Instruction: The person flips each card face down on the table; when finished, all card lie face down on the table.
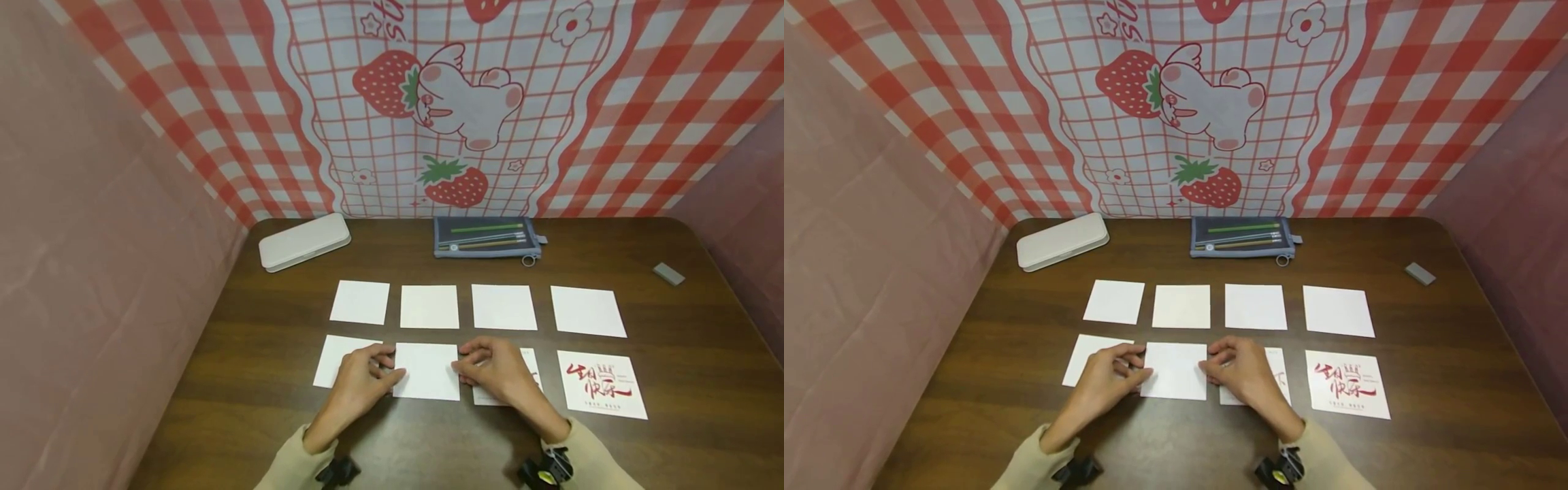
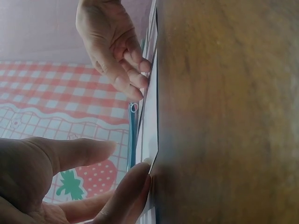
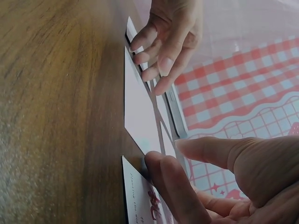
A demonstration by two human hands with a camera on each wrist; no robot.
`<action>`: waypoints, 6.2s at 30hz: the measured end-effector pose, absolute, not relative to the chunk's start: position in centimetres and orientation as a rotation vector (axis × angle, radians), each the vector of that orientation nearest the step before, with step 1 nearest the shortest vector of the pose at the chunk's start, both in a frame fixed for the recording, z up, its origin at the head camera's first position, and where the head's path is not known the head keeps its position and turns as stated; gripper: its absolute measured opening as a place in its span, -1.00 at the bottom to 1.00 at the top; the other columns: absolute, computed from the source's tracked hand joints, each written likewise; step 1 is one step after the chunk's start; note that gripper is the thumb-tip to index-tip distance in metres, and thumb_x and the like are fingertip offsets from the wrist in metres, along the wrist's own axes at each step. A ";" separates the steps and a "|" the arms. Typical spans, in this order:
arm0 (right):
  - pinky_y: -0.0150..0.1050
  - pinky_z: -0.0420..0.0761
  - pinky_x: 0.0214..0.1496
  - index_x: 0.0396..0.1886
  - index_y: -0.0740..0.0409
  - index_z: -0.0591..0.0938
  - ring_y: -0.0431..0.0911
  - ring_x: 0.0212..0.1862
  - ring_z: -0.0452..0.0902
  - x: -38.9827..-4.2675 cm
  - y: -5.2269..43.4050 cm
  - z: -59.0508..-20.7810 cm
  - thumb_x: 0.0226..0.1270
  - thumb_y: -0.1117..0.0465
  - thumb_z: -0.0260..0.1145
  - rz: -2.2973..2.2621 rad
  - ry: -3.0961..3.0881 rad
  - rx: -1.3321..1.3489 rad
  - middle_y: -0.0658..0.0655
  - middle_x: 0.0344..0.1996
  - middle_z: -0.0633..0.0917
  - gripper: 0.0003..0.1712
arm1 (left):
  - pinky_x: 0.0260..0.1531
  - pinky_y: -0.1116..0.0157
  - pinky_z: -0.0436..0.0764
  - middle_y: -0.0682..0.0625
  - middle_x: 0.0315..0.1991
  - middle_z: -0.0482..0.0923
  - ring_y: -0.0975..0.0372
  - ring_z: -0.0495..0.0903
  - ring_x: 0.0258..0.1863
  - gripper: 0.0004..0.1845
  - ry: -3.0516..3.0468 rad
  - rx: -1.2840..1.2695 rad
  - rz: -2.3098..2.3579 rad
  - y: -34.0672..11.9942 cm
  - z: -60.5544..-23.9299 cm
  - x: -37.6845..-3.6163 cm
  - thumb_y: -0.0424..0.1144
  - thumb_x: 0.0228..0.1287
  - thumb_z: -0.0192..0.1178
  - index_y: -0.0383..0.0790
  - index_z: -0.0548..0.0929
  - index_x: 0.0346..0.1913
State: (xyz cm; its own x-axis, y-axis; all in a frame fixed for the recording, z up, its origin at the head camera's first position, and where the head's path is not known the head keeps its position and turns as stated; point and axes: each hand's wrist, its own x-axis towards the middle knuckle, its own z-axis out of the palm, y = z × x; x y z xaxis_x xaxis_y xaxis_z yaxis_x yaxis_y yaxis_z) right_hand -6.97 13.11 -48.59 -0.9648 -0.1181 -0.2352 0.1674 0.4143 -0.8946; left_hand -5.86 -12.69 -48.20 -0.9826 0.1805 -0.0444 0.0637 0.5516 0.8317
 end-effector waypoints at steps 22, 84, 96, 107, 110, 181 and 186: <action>-0.33 0.68 -0.49 -0.01 0.37 0.70 -0.15 -0.49 0.69 -6.4 16.5 -47.6 0.24 0.22 0.57 -1.519 2.467 0.016 0.20 -0.30 0.83 -0.59 | -0.26 0.46 0.75 -0.27 -0.05 0.76 0.08 0.79 -0.25 -0.63 2.546 0.383 1.568 -9.0 -48.1 -5.7 -0.31 0.27 0.47 -0.38 0.71 0.10; -0.33 0.59 0.09 0.23 0.29 0.58 0.21 0.12 0.75 -3.7 21.7 -47.6 0.32 0.05 0.54 -1.303 2.742 0.214 0.39 0.15 0.70 -0.38 | 0.21 0.17 0.72 -0.45 0.45 0.33 -0.27 0.49 0.38 -0.22 2.177 0.333 1.723 -1.5 -48.0 -4.0 -0.15 0.44 0.32 -0.32 0.24 0.57; -0.41 0.69 -0.09 0.29 0.34 0.51 -0.10 0.02 0.77 -3.7 21.9 -47.8 0.40 0.09 0.48 -1.514 2.578 0.260 0.42 0.23 0.61 -0.38 | 0.16 0.01 0.74 -0.43 0.40 0.43 -0.23 0.57 0.32 -0.29 2.161 0.328 1.714 -1.6 -47.6 -4.8 -0.13 0.46 0.28 -0.35 0.30 0.52; -0.52 0.63 -0.10 0.29 0.30 0.52 -0.25 0.05 0.67 -4.0 21.8 -47.3 0.42 0.06 0.45 -1.533 2.555 0.309 0.39 0.26 0.62 -0.40 | 0.14 0.15 0.75 -0.42 0.39 0.44 -0.22 0.59 0.29 -0.30 2.169 0.282 1.709 -1.0 -47.4 -4.5 -0.16 0.39 0.36 -0.26 0.37 0.50; -0.56 0.56 -0.11 0.27 0.30 0.54 -0.10 0.09 0.70 -3.9 21.9 -47.3 0.41 0.06 0.46 -1.500 2.601 0.310 0.39 0.24 0.64 -0.41 | 0.14 0.16 0.75 -0.41 0.39 0.44 -0.22 0.59 0.29 -0.30 2.174 0.278 1.702 -1.1 -47.3 -4.4 -0.16 0.39 0.36 -0.24 0.37 0.51; -0.18 0.81 0.03 0.41 0.41 0.36 -0.13 0.04 0.67 -3.3 19.9 -47.2 0.54 0.11 0.32 -1.756 2.119 0.190 0.45 0.29 0.51 -0.35 | -0.39 0.59 0.49 -0.36 -0.14 0.68 0.42 0.52 -0.36 -0.45 2.001 0.438 1.893 -0.3 -46.5 -3.4 -0.14 0.67 0.01 -0.36 0.36 0.53; -0.24 0.80 0.01 0.38 0.37 0.37 -0.27 -0.06 0.70 -3.4 20.1 -47.2 0.50 0.10 0.37 -1.755 2.193 0.256 0.40 0.21 0.60 -0.35 | -0.17 0.58 0.60 -0.35 0.26 0.63 0.27 0.68 0.00 -0.50 1.942 0.406 2.019 -0.6 -46.5 -3.6 -0.31 0.60 0.08 -0.37 0.41 0.50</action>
